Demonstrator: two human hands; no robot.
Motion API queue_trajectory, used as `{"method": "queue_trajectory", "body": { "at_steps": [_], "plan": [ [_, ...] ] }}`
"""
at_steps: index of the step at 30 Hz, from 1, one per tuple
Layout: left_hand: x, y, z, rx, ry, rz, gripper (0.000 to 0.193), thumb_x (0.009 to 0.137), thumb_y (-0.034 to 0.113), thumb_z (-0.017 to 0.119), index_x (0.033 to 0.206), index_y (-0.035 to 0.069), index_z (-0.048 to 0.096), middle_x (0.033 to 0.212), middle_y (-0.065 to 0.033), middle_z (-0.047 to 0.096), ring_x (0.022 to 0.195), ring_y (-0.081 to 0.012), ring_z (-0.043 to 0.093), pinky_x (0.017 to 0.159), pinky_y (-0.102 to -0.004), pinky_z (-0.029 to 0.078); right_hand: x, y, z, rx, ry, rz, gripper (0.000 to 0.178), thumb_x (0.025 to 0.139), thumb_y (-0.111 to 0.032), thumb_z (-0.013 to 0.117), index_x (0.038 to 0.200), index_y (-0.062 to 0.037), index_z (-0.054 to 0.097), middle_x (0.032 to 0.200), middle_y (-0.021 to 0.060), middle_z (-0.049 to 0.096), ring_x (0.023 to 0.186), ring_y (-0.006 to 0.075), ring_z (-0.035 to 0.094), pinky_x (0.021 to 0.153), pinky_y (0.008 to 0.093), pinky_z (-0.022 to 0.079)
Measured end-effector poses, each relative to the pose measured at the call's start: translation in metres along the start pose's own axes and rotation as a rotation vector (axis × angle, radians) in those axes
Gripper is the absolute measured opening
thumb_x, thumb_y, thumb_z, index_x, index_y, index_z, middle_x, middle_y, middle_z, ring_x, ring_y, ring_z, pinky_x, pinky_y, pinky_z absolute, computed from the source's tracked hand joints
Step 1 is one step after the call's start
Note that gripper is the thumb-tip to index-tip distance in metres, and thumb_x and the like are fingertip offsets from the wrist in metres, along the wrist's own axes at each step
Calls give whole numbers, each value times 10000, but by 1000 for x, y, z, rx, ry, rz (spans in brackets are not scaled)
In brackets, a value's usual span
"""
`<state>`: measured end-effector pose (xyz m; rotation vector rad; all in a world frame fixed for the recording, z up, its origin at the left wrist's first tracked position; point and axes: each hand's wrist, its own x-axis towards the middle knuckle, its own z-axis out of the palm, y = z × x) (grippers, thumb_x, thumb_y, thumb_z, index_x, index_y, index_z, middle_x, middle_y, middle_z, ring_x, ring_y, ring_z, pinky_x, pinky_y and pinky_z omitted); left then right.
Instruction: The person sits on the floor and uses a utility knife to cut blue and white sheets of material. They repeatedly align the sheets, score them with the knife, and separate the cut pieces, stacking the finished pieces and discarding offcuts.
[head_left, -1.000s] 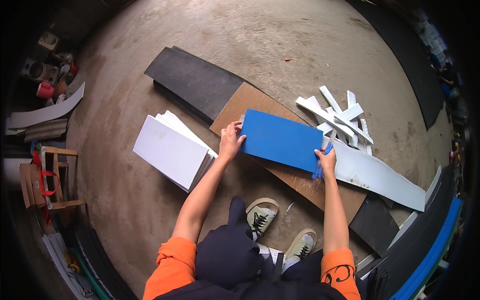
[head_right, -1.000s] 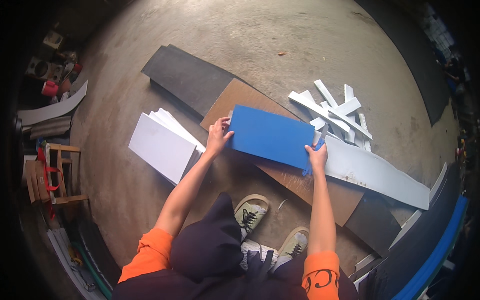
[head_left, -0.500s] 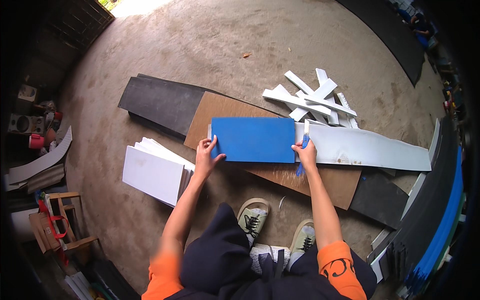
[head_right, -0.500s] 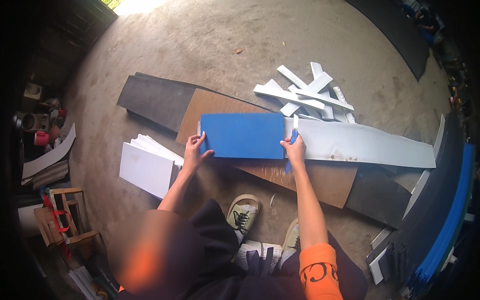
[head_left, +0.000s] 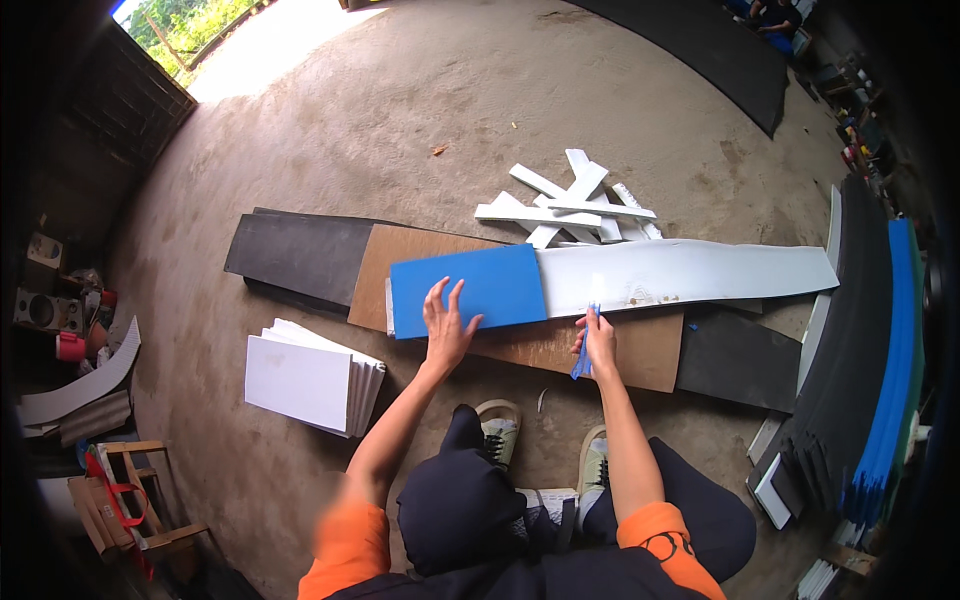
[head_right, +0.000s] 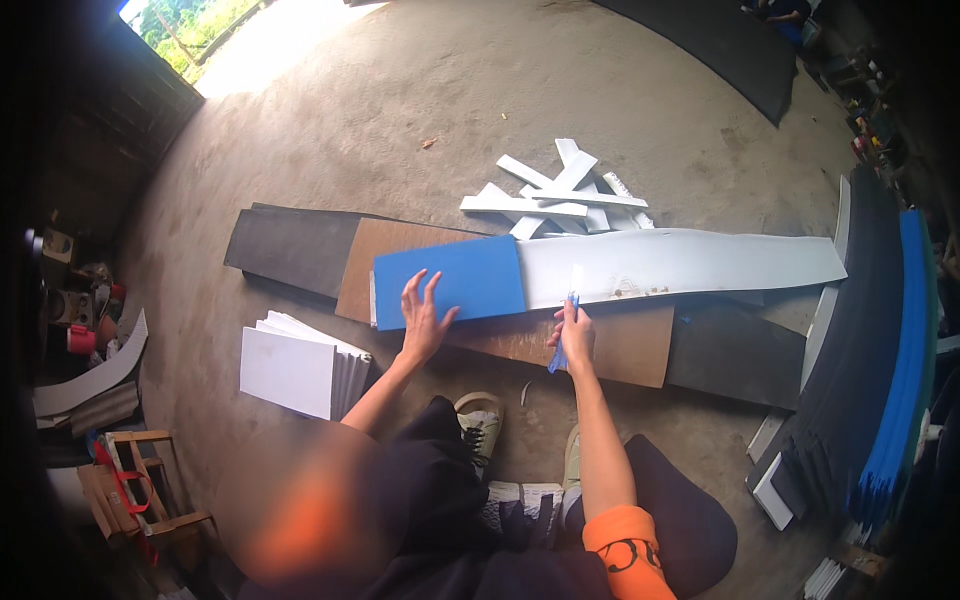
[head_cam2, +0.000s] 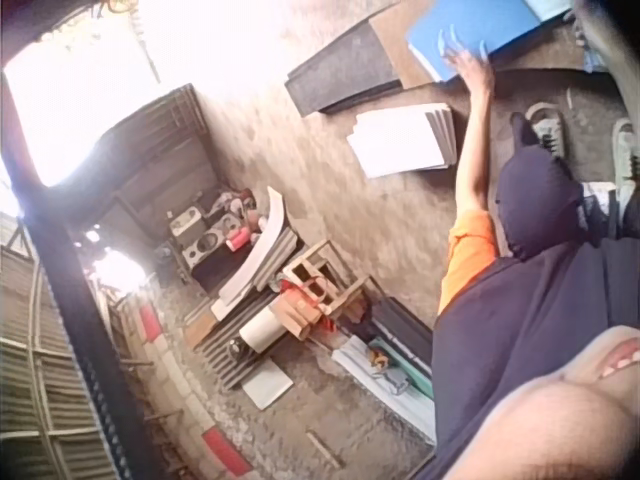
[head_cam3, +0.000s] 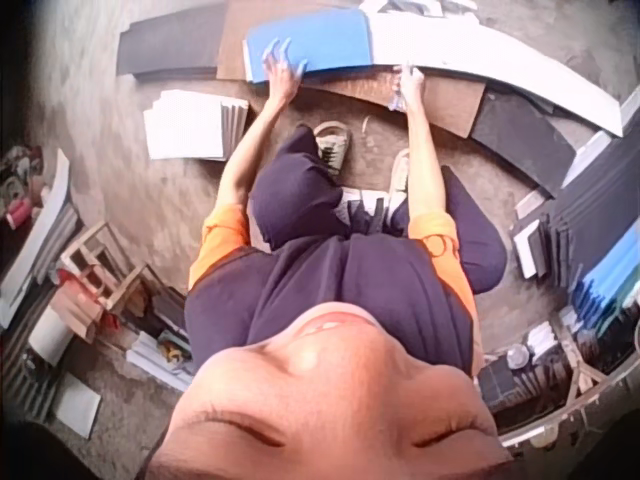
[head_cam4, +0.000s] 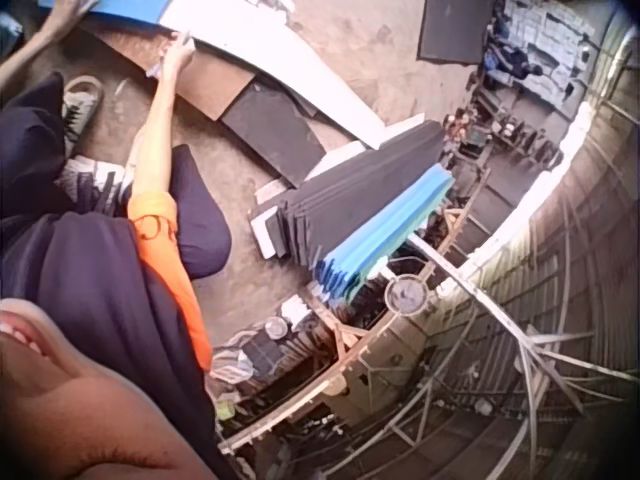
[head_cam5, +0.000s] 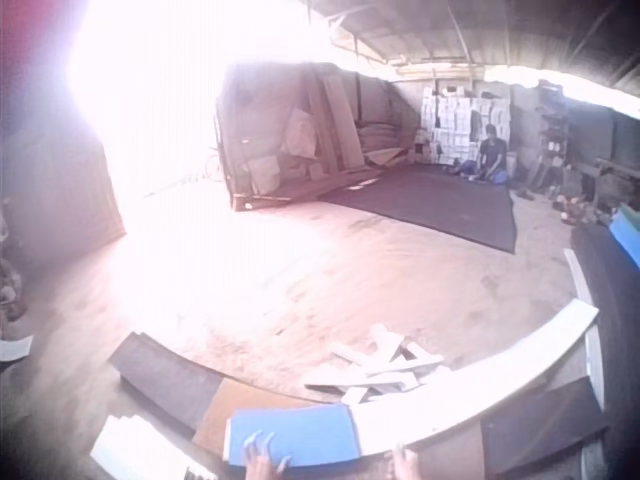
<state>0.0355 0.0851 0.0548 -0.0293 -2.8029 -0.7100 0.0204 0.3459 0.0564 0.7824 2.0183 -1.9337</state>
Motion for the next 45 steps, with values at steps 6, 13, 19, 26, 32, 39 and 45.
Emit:
{"method": "queue_trajectory", "body": {
  "at_steps": [6,13,19,26,32,39,45],
  "plan": [
    [44,19,27,99,-397,132,991,565,587,658,1360,205,207,1418,-157,35,1294,-385,-47,922,-666,-19,-1,1,20,-311,-12,-155,409,886,-451,384,716,-79,404,450,-2,344,311,100,358,289,263,332],
    [44,21,46,136,-537,55,1120,506,712,611,1384,284,63,1428,-138,-124,1274,-387,-200,875,-691,-83,27,13,32,-559,-115,-208,266,883,-199,374,955,57,359,690,241,536,595,372,535,523,447,434],
    [50,23,50,91,-575,-1,977,581,653,599,1370,345,110,1437,-110,-102,1281,-372,-194,884,-683,-92,50,-16,64,-782,-187,-402,279,875,-146,365,1025,80,303,749,304,565,731,453,564,657,519,440],
    [55,28,46,82,-616,-49,962,587,638,608,1365,367,111,1440,-94,-102,1288,-350,-192,896,-668,-103,67,-48,96,-1184,-61,-408,245,891,-204,368,941,32,412,700,220,603,708,377,609,626,454,491],
    [52,27,46,86,-599,-61,955,587,641,605,1362,372,117,1441,-88,-96,1292,-344,-184,901,-661,-110,76,-55,103,-1164,-103,-342,266,883,-204,383,913,41,483,769,238,603,769,373,607,665,447,493],
    [56,35,48,90,-603,-61,955,588,635,607,1362,373,113,1441,-75,-108,1294,-332,-183,913,-650,-117,74,-42,82,-1048,-232,-58,333,882,-238,383,941,54,532,837,283,585,808,399,589,719,466,471],
    [55,36,41,91,-612,-87,951,598,599,629,1361,381,104,1440,-66,-119,1291,-333,-191,917,-649,-114,-25,29,40,-1091,-167,-135,302,879,-215,392,944,61,497,805,325,555,811,460,548,727,521,438]
  ]
}}
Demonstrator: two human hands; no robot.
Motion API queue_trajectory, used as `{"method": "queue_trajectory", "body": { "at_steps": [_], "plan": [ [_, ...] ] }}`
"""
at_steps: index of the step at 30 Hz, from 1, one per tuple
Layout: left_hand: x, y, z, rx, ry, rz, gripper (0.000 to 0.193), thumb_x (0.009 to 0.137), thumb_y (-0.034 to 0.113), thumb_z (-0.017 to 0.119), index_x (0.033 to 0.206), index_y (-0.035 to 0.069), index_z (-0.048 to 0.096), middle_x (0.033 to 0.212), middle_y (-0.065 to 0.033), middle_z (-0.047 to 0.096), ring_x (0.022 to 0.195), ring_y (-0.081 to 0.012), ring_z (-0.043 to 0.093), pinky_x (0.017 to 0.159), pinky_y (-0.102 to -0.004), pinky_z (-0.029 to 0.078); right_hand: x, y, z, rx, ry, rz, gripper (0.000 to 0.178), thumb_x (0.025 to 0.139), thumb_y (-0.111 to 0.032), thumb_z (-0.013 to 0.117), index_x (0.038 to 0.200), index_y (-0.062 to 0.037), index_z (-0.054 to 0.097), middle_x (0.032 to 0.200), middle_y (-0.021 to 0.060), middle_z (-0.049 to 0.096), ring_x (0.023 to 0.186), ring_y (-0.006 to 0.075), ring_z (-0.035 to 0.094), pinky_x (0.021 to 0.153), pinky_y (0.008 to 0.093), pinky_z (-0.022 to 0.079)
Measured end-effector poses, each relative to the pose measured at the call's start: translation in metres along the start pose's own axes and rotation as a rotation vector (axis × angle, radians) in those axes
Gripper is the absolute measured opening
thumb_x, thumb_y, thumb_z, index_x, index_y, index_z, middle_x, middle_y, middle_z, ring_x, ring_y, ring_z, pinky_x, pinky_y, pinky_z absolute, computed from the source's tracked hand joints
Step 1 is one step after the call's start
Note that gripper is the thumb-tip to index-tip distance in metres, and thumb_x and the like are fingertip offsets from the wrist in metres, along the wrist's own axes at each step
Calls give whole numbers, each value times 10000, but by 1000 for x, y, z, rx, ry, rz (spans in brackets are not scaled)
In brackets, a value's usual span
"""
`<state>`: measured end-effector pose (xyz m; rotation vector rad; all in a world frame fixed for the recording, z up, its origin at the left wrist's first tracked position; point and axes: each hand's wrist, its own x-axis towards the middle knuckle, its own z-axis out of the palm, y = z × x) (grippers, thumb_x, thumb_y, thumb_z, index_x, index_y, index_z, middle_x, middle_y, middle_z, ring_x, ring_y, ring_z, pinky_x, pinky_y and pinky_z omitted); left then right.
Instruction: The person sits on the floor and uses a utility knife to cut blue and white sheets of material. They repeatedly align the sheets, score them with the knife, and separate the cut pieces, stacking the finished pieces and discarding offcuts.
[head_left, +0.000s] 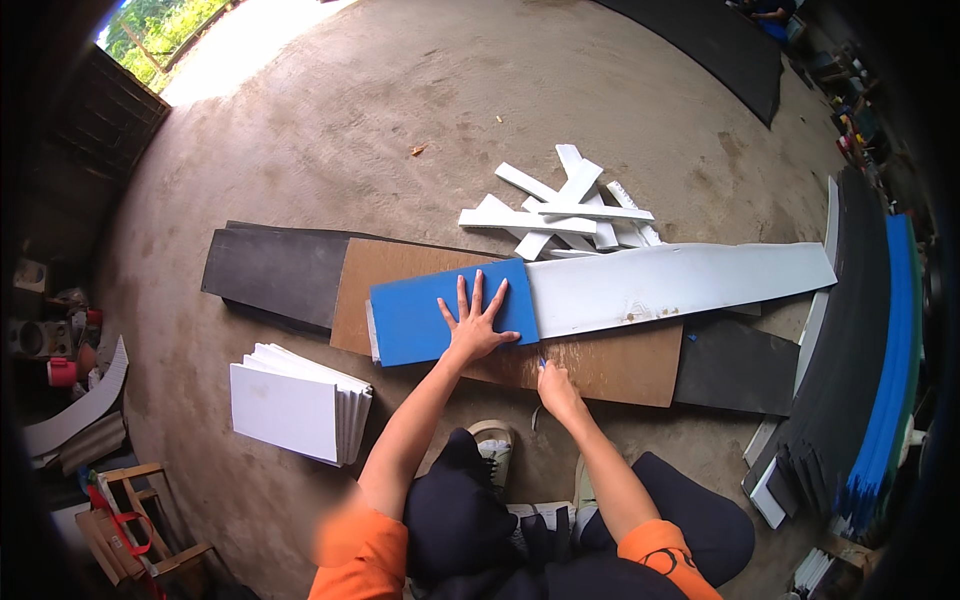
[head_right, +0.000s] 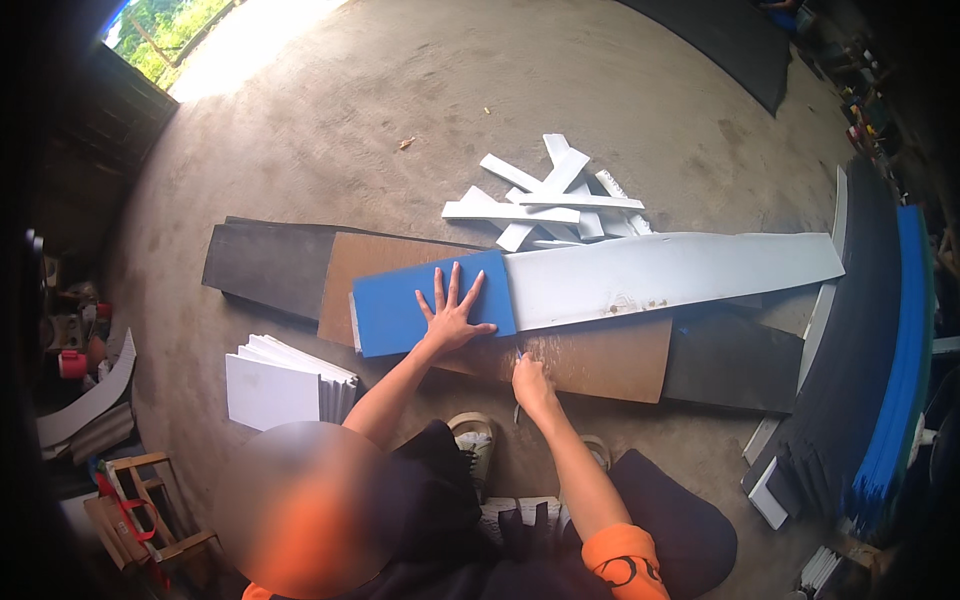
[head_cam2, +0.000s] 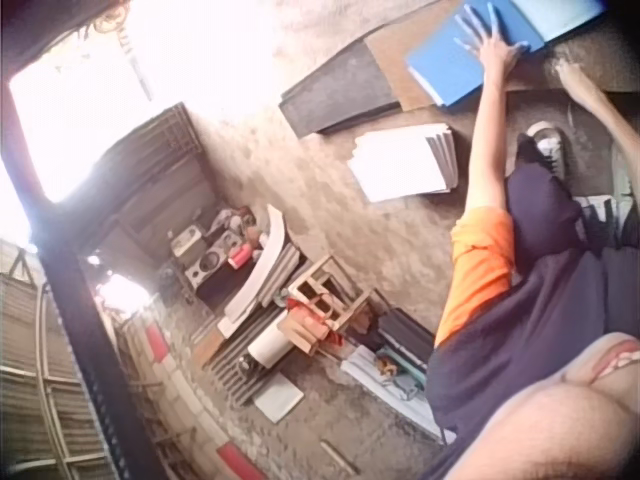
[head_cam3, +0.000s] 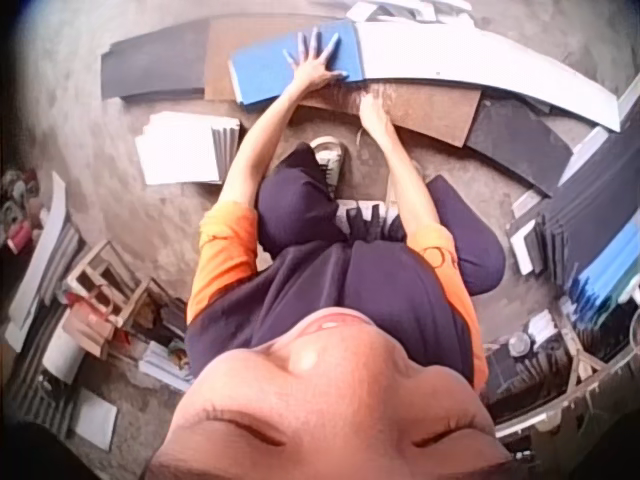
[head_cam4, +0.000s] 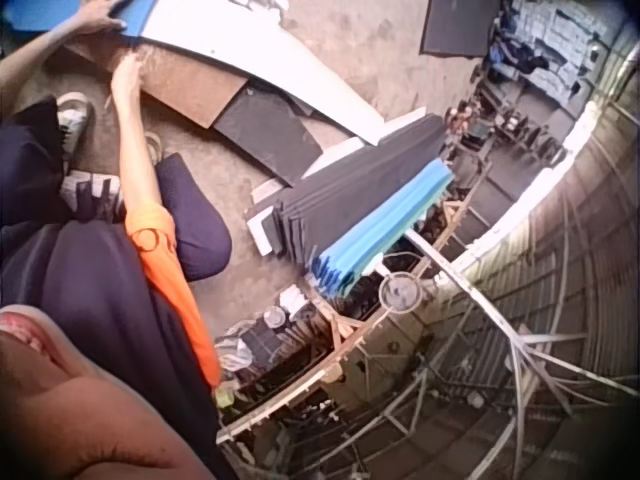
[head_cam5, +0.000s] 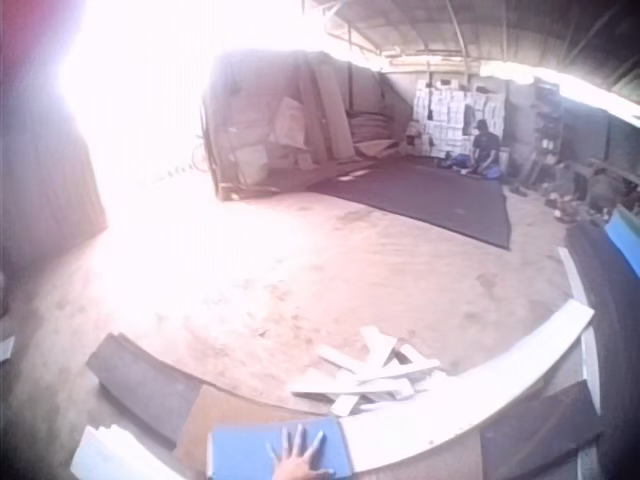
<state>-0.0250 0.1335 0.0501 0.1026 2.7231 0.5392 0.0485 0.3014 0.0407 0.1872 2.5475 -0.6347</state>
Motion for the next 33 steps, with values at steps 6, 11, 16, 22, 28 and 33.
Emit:
{"method": "queue_trajectory", "body": {
  "at_steps": [6,11,16,22,28,33],
  "plan": [
    [4,-2,3,23,-18,-11,959,593,605,631,1360,384,98,1439,-66,-123,1290,-333,-195,915,-654,-106,4,-7,-36,-76,41,-76,303,855,-223,419,812,37,569,747,260,589,750,416,582,688,491,462],
    [4,-4,5,19,38,20,954,581,639,609,1360,377,124,1442,-77,-102,1293,-335,-186,904,-662,-106,62,-52,-70,-162,228,-162,274,847,-233,438,801,8,560,686,206,609,685,349,616,625,438,494],
    [2,-6,9,10,43,36,948,577,645,603,1359,375,138,1444,-73,-86,1295,-337,-180,898,-666,-109,115,-73,-52,-244,262,-179,229,853,-202,425,899,11,495,709,181,622,706,325,628,620,408,503],
    [2,-5,8,-1,43,21,941,587,631,608,1360,371,139,1445,-68,-86,1297,-328,-179,909,-655,-109,123,-82,-55,-221,105,-71,208,824,-152,438,933,19,484,832,230,614,817,336,617,682,402,501],
    [1,-3,5,5,20,7,935,604,610,616,1363,363,130,1442,-66,-102,1293,-332,-185,907,-661,-111,60,-46,-37,-97,-85,20,260,875,-212,375,983,18,431,873,287,577,860,424,568,754,496,450],
    [2,-3,6,19,29,9,942,609,602,618,1365,362,111,1441,-68,-107,1292,-334,-188,908,-661,-109,3,-24,-19,-68,-76,49,258,866,-196,380,986,26,438,886,296,569,898,447,545,779,533,420]
  ]
}}
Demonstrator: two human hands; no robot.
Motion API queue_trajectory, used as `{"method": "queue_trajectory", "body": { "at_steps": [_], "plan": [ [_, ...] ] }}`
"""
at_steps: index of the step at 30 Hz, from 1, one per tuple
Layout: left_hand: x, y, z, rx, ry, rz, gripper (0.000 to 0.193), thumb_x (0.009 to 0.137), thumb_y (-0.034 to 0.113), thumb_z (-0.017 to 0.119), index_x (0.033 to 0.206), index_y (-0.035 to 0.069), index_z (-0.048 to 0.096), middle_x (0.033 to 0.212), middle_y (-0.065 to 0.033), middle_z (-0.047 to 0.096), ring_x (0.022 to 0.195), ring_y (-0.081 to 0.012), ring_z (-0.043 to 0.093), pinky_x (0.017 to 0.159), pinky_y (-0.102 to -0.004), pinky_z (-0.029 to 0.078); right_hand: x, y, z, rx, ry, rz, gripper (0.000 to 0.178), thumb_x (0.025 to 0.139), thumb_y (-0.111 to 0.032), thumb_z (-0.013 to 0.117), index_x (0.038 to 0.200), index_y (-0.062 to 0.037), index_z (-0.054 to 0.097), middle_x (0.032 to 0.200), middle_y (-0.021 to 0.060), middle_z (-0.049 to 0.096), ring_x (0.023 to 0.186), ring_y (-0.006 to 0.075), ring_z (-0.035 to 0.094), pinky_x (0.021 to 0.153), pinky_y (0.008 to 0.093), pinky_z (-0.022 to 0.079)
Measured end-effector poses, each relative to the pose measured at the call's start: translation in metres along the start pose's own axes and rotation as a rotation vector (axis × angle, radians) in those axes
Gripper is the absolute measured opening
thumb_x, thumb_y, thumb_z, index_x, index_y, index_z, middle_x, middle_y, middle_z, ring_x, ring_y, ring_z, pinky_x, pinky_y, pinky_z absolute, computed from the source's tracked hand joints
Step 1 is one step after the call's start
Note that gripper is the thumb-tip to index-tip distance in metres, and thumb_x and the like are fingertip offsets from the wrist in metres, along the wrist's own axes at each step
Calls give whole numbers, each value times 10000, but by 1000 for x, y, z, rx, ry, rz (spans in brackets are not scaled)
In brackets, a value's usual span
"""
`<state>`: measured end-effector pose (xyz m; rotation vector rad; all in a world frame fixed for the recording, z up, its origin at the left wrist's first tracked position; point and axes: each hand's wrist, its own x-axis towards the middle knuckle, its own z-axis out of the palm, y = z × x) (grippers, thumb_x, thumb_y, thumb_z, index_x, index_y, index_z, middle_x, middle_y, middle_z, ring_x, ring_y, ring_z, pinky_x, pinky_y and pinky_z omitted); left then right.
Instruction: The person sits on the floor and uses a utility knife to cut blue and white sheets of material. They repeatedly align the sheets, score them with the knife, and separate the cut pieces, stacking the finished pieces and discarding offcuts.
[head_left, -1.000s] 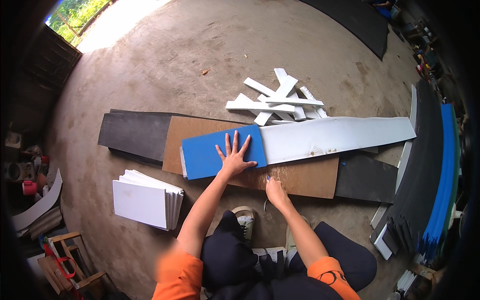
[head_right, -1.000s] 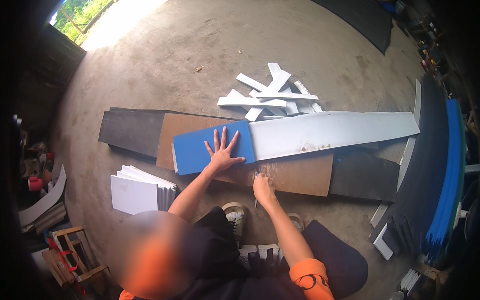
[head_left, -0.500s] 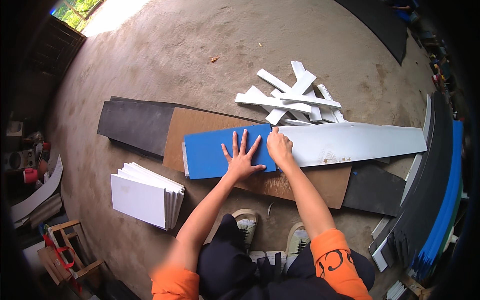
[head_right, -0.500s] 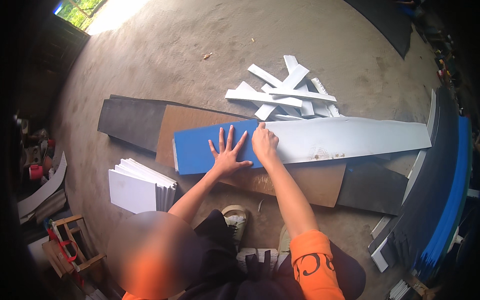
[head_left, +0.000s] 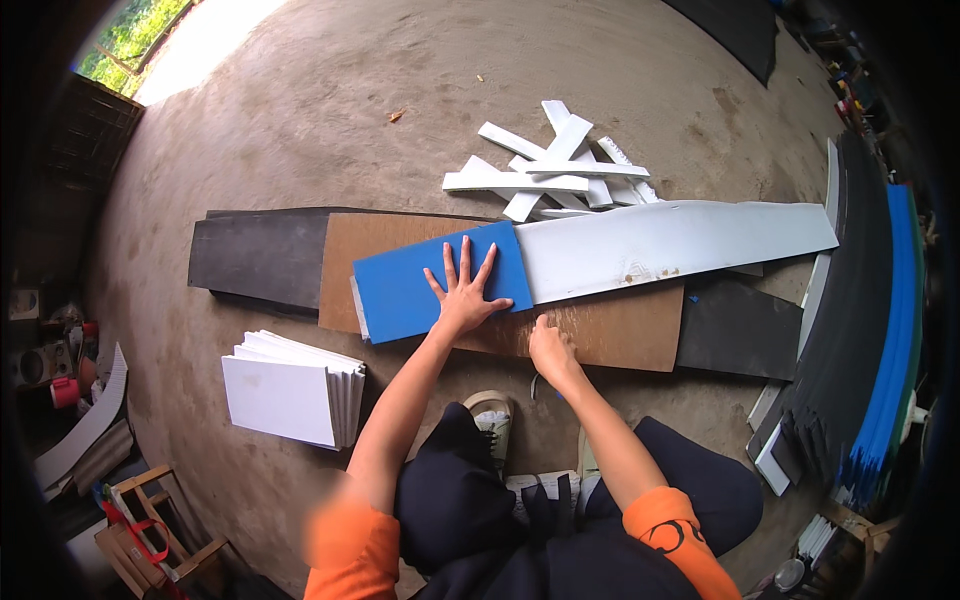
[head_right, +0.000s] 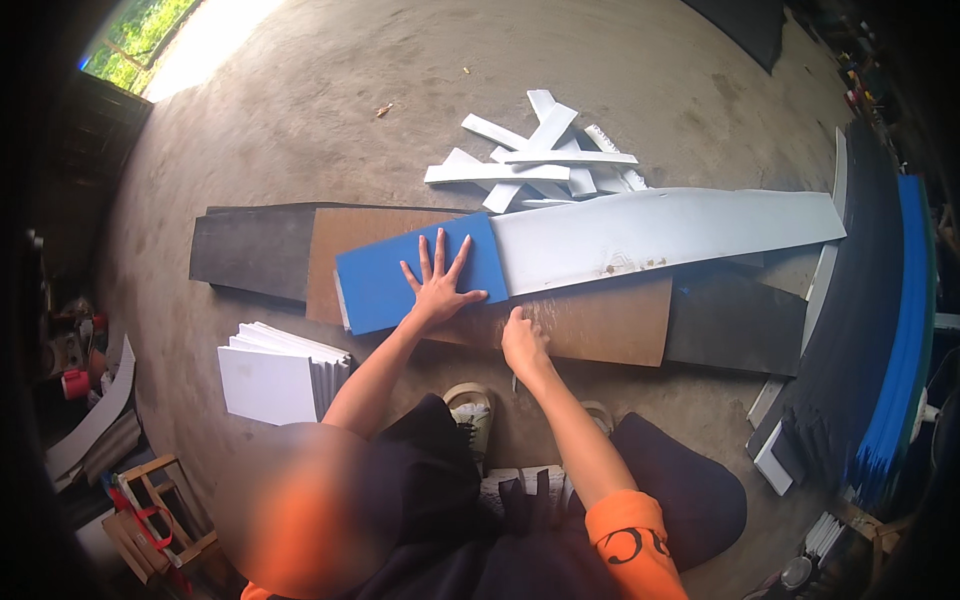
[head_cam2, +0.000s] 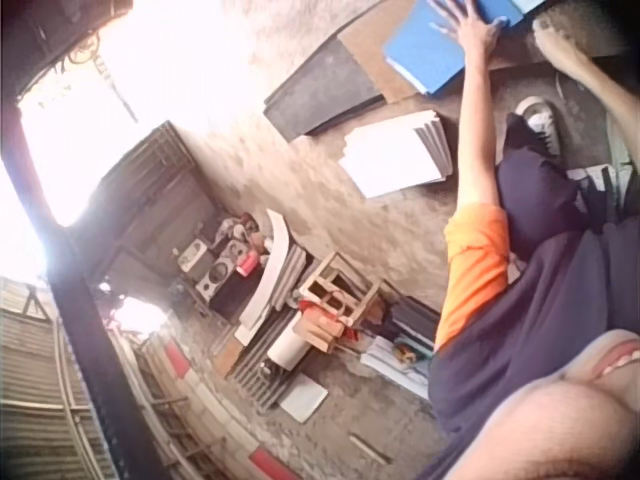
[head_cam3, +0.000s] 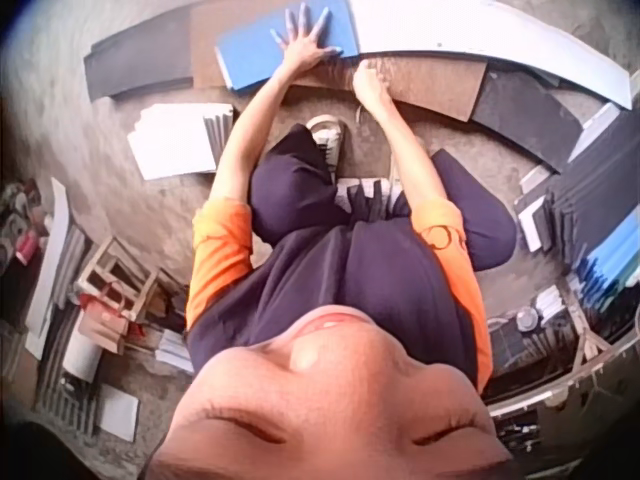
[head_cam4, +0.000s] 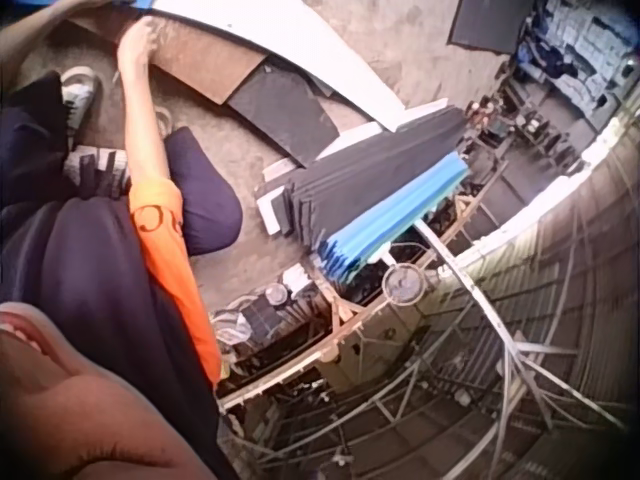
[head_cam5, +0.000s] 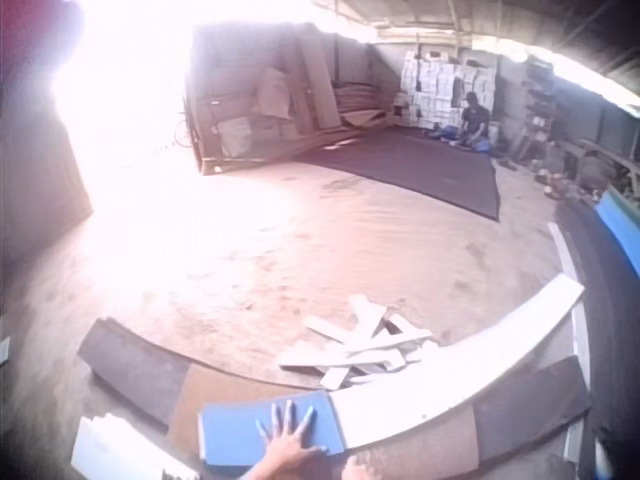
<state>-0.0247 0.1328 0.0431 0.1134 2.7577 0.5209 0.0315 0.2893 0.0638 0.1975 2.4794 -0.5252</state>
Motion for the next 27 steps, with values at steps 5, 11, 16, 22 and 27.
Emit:
{"method": "queue_trajectory", "body": {
  "at_steps": [5,11,16,22,27],
  "plan": [
    [1,2,-1,18,-30,-12,949,602,618,612,1365,360,110,1441,-70,-110,1292,-338,-186,904,-663,-106,8,-1,-22,-182,-20,-92,203,842,-127,400,956,30,461,882,243,598,877,390,578,744,484,459],
    [2,0,2,14,7,15,946,594,637,601,1363,371,118,1443,-69,-101,1293,-331,-188,900,-658,-116,70,-46,-59,-93,222,-162,225,873,-201,410,914,14,463,757,210,614,755,368,612,650,453,491],
    [2,-2,3,-9,14,16,935,598,632,601,1362,370,130,1444,-73,-89,1293,-333,-188,899,-660,-115,105,-59,-51,-69,239,-140,221,875,-198,406,915,12,463,759,207,614,761,361,613,653,444,492],
    [0,-4,2,5,13,15,939,597,625,605,1363,369,124,1443,-71,-97,1291,-337,-191,899,-664,-109,114,-62,-55,-49,98,-65,255,842,-162,386,979,27,488,875,246,601,867,372,590,751,445,471],
    [1,1,1,-3,-35,1,935,613,621,599,1364,371,101,1440,-67,-116,1287,-338,-199,905,-663,-110,97,-39,-48,-12,-107,23,314,849,-199,363,1035,30,471,962,279,568,892,403,568,801,444,446]
  ]
}}
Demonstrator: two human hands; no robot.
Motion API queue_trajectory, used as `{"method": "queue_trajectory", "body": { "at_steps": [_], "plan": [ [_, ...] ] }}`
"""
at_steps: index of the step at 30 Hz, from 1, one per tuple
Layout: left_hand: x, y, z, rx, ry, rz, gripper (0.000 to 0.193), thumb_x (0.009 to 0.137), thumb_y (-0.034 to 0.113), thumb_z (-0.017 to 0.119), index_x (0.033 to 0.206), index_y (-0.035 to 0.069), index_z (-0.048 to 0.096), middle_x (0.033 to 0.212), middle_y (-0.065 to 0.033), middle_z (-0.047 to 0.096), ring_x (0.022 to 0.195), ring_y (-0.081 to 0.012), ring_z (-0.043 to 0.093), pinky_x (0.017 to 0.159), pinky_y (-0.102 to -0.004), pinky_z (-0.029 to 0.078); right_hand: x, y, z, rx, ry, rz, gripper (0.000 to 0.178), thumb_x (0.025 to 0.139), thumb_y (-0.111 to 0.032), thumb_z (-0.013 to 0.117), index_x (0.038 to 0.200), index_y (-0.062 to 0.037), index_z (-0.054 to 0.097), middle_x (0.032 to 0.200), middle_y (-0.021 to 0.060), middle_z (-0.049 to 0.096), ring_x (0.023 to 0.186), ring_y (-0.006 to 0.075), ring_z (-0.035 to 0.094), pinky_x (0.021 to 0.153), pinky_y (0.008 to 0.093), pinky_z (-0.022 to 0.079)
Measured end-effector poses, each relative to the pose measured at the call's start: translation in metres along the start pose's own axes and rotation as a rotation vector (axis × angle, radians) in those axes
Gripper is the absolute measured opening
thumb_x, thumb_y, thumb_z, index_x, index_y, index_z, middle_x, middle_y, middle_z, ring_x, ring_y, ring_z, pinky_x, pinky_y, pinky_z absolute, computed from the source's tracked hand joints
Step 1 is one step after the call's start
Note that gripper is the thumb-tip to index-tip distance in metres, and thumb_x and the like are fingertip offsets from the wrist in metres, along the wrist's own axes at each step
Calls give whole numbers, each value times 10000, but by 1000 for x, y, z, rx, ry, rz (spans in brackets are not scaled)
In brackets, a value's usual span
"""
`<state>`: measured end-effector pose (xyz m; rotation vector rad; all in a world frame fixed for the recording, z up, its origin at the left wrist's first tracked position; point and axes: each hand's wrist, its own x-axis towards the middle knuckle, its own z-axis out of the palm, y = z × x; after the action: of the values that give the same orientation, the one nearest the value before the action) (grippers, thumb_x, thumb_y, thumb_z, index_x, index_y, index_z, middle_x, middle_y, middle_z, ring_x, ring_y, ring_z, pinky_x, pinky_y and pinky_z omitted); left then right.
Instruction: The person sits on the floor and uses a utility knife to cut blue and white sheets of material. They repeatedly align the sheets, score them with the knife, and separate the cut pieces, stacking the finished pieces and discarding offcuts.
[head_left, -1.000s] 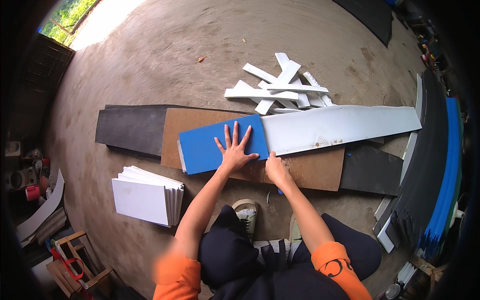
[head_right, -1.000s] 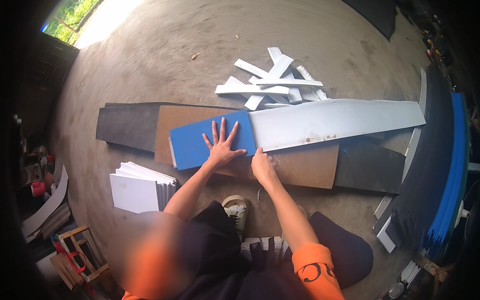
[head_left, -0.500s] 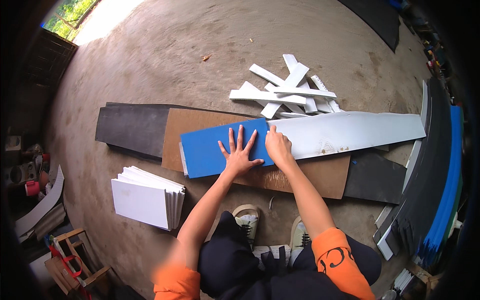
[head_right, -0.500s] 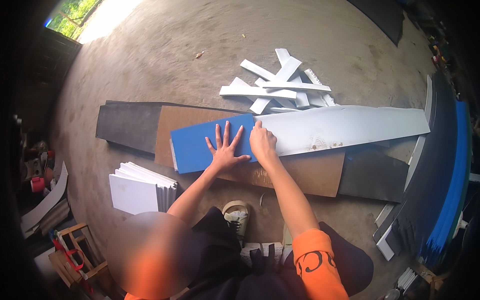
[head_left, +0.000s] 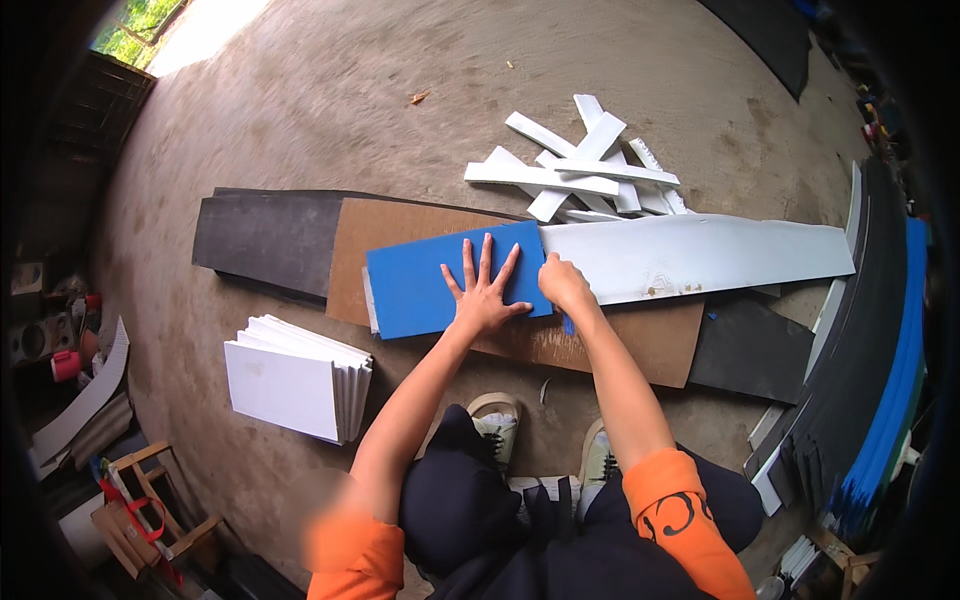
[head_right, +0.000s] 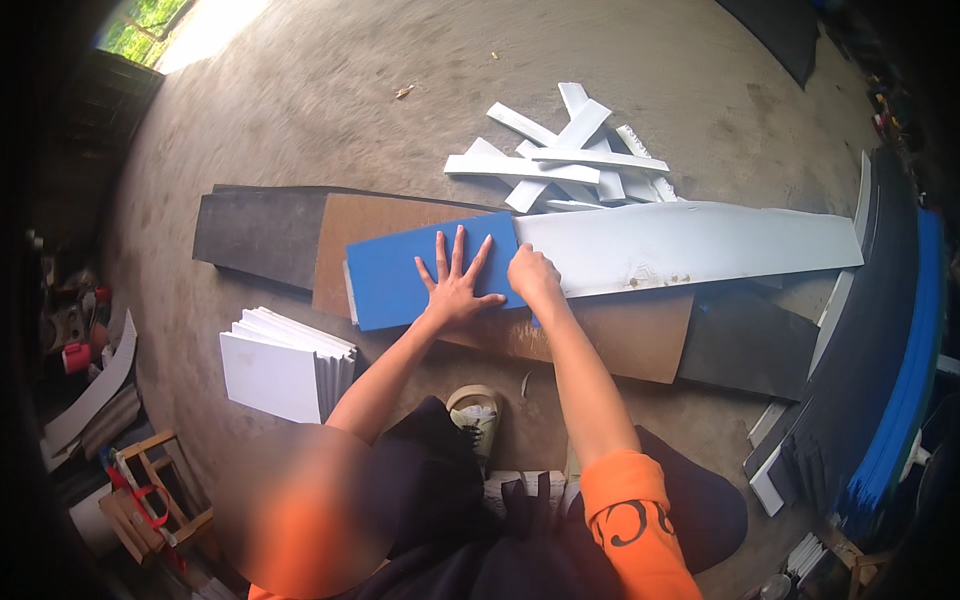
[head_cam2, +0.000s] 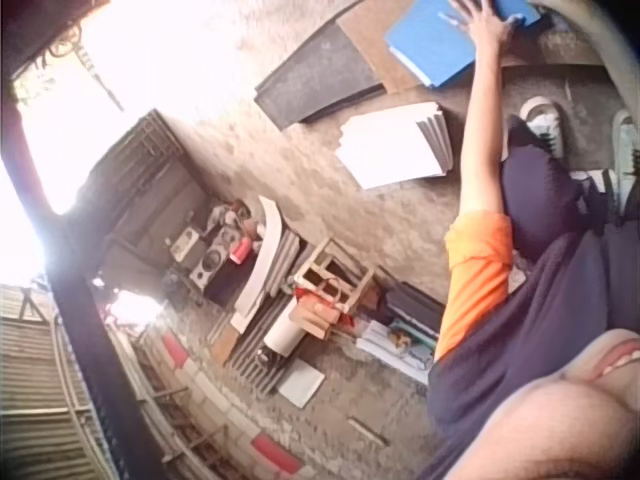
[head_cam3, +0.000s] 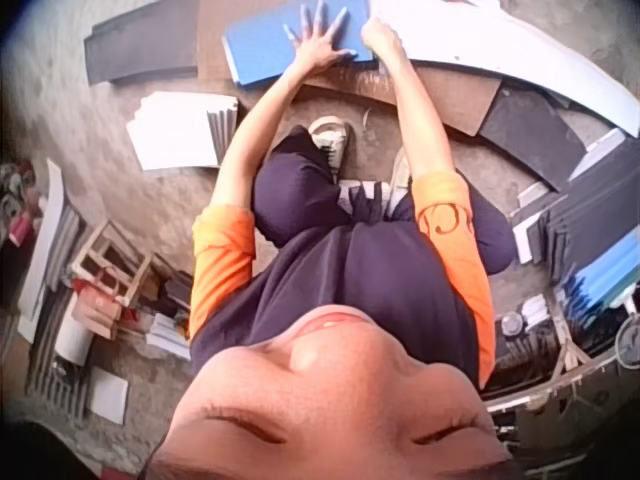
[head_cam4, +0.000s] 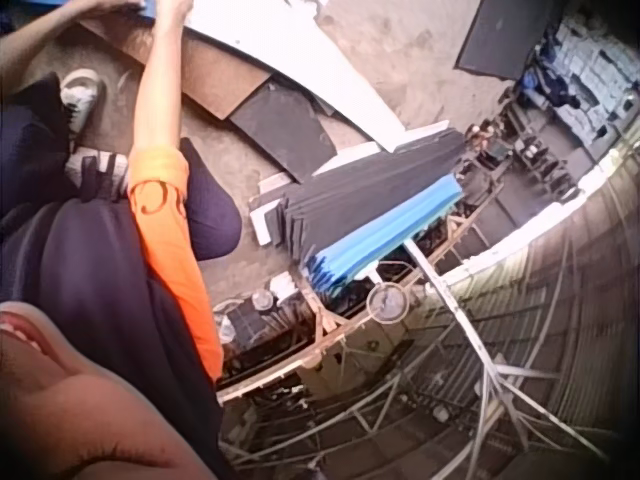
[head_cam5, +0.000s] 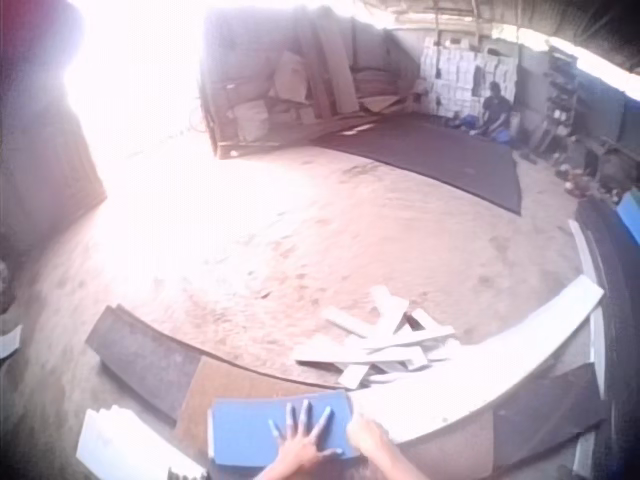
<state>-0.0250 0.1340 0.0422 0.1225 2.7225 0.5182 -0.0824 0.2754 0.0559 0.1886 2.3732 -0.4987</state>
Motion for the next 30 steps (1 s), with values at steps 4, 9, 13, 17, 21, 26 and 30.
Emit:
{"method": "queue_trajectory", "body": {
  "at_steps": [4,9,13,17,21,26,30],
  "plan": [
    [-2,2,-6,27,-13,-4,928,638,639,568,1374,332,93,1431,-81,-152,1278,-341,-221,899,-662,-116,-46,26,33,-30,28,10,321,863,-233,382,1050,19,451,959,274,567,926,420,547,810,500,424],
    [0,-4,0,22,42,7,962,615,591,625,1367,363,70,1437,-83,-122,1286,-353,-193,899,-676,-98,-83,42,51,-42,1,13,319,856,-240,387,1039,13,454,1001,275,550,963,428,525,828,518,405],
    [3,2,-5,42,24,-31,986,591,585,643,1373,335,96,1436,-119,-99,1273,-399,-191,874,-694,-98,-92,44,10,70,-80,4,298,856,-232,374,943,30,487,797,282,582,700,381,601,665,462,467],
    [5,29,14,-35,280,-103,1016,601,559,644,1388,211,104,1428,-166,-87,1266,-439,-161,856,-711,-78,-59,54,0,66,422,-177,268,891,-244,360,973,-7,454,692,241,588,656,406,586,582,482,458],
    [10,42,15,-31,297,-119,1020,622,518,647,1385,137,88,1419,-204,-53,1269,-449,-132,859,-720,-41,-14,46,-6,79,494,-110,244,897,-256,356,968,-33,425,650,225,583,644,413,579,559,485,450],
    [12,-50,-15,154,383,-223,844,692,381,607,1375,140,173,1423,-186,56,1287,-442,-13,889,-711,26,-7,44,8,128,490,-106,214,899,-254,358,941,-51,414,597,213,570,634,412,574,552,492,439],
    [29,-129,-47,203,322,-233,681,772,301,549,1362,202,224,1428,-82,150,1294,-396,97,921,-679,130,-3,50,6,132,517,-118,208,898,-248,363,931,-50,421,578,209,562,609,413,566,537,498,427]
  ]
}}
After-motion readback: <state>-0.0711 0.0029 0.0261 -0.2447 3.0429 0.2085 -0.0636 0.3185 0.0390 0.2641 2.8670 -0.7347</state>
